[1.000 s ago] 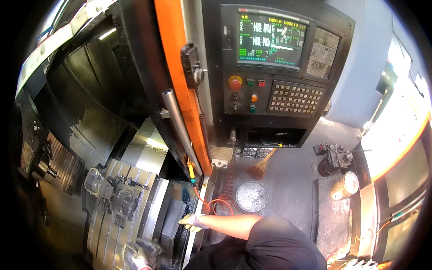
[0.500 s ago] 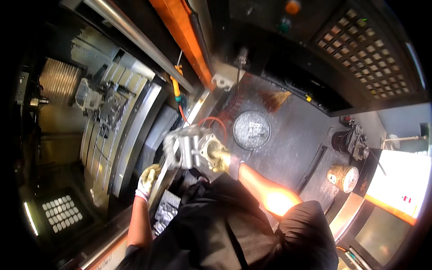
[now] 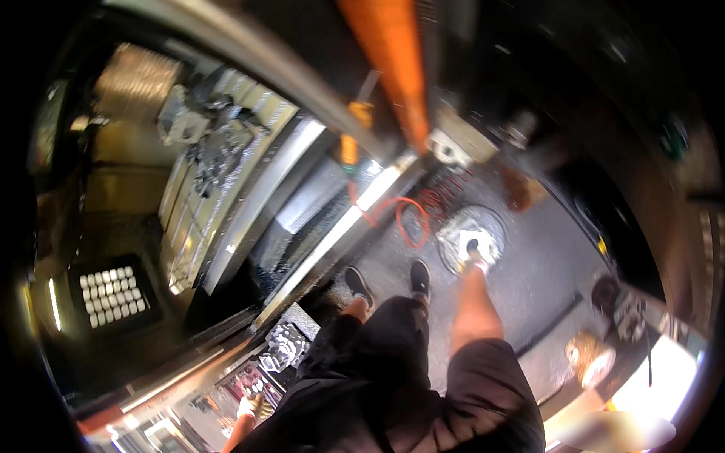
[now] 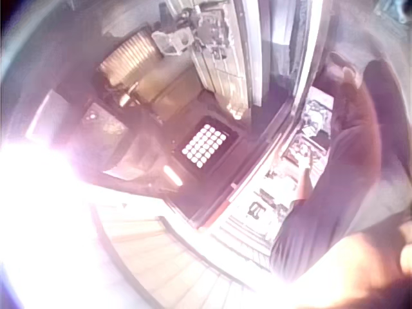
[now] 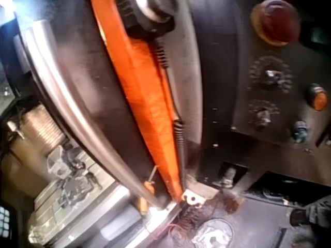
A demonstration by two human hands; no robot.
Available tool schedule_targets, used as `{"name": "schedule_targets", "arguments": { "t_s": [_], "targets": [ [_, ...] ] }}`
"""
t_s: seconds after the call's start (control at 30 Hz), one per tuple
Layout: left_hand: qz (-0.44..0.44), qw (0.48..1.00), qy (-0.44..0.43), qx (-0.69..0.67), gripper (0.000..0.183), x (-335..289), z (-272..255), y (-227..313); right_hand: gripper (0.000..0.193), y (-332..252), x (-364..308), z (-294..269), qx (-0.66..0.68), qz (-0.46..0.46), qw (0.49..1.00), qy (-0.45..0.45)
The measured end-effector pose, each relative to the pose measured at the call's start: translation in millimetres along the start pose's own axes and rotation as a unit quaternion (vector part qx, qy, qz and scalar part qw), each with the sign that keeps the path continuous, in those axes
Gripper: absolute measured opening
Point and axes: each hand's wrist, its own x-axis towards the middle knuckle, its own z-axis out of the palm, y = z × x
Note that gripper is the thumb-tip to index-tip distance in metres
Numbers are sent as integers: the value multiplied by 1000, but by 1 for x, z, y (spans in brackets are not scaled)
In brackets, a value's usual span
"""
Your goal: The person uses a wrench to loosen and remove clamps holding a metal casting on a CNC machine bed, lifts the part to move it, sprays it with an air nozzle, and repositions the casting before using the CNC control panel.
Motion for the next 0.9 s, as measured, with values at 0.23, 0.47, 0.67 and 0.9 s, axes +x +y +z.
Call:
{"name": "schedule_targets", "arguments": {
  "t_s": [0.23,0.47,0.67,0.9],
  "targets": [
    [-43,977,4,-211,42,1,4,-37,53,-1,-55,-8,-256,-49,965,4],
    [-15,984,-45,-169,52,140,107,-57,56,41,-209,153,-687,-129,702,-137],
    [-118,895,-165,-398,37,200,103,2,53,26,-556,533,-589,-609,449,-284],
    [-121,783,-195,-578,43,204,146,7,67,74,-808,762,-730,-654,1,-200]
  ]
}}
